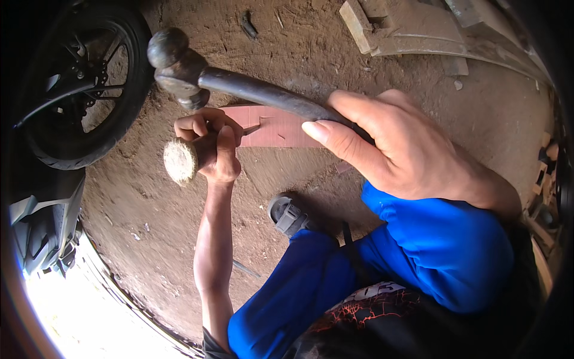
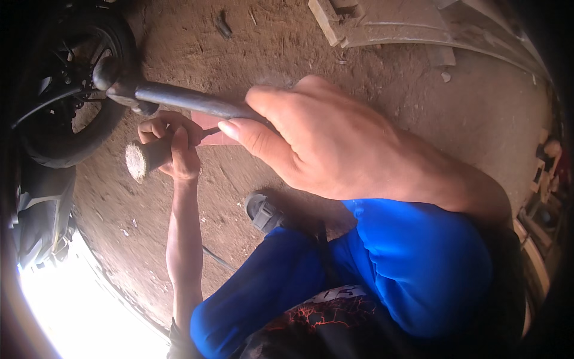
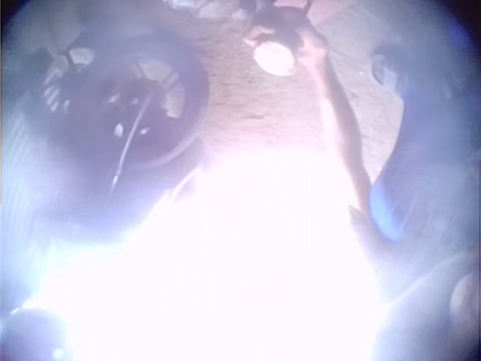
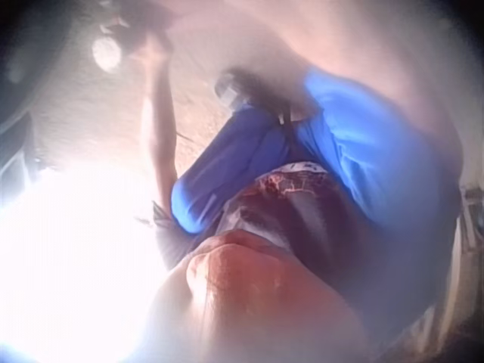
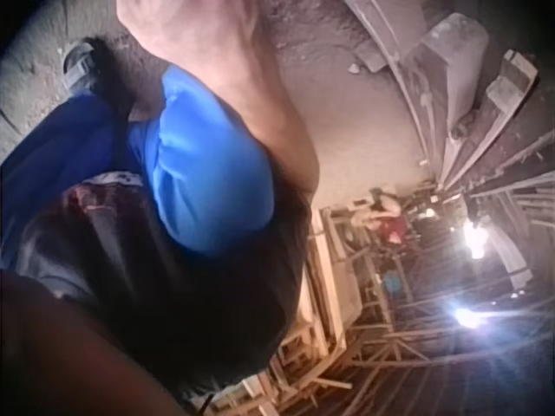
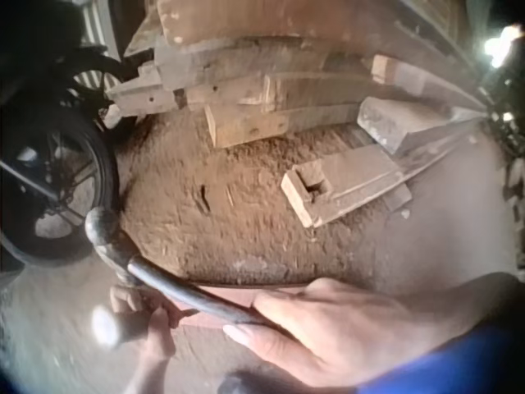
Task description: The person sits on the ground and uses a hammer and chisel to carve a rectangular groove into a pinkish wooden plank. They repeatedly position the chisel and strike it with the hammer to remove wood chips and deepen the cut.
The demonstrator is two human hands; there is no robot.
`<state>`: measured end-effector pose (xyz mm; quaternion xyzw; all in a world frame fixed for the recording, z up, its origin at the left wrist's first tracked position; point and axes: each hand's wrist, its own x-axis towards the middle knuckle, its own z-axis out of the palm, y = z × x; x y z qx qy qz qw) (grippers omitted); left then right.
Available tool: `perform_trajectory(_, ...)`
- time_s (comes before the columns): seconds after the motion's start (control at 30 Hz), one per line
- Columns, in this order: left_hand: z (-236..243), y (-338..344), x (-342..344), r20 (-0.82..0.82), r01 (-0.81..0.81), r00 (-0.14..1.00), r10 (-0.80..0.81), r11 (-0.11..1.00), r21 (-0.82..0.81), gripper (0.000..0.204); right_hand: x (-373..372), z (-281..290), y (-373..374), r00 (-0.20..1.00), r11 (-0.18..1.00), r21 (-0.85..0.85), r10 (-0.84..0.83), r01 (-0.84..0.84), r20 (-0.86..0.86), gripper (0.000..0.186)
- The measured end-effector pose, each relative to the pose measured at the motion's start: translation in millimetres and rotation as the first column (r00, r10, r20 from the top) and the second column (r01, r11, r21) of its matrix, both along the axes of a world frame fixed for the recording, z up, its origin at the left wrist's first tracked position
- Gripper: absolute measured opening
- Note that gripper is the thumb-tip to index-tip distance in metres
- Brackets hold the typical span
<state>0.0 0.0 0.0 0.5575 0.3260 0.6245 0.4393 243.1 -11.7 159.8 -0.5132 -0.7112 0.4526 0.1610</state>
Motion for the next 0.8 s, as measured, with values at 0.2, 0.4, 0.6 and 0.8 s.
perform_trajectory(0.2,0.6,0.5,0.9,-0.03,0.024,0.999,-0.022,0.998,0.058,0.036,-1.7,3.4,-2.4,0.999,0.998,0.06,0.026,-0.028,0.024,0.038)
perform_trajectory(0.4,4.4,-1.6,2.7,-0.004,-0.023,1.0,0.023,1.0,0.014,0.035,1.1,1.7,-6.1,0.995,0.998,0.058,0.022,-0.028,0.095,0.038)
perform_trajectory(0.6,4.8,-4.3,-1.8,-0.043,-0.085,0.996,0.084,0.996,-0.012,0.033,1.2,7.5,-5.3,0.989,1.0,0.016,0.012,-0.015,0.145,0.038)
perform_trajectory(0.8,4.9,2.5,-5.1,-0.127,-0.09,0.987,0.098,0.994,0.068,0.033,1.6,5.4,-4.1,0.984,0.999,0.02,0.035,-0.039,0.174,0.037)
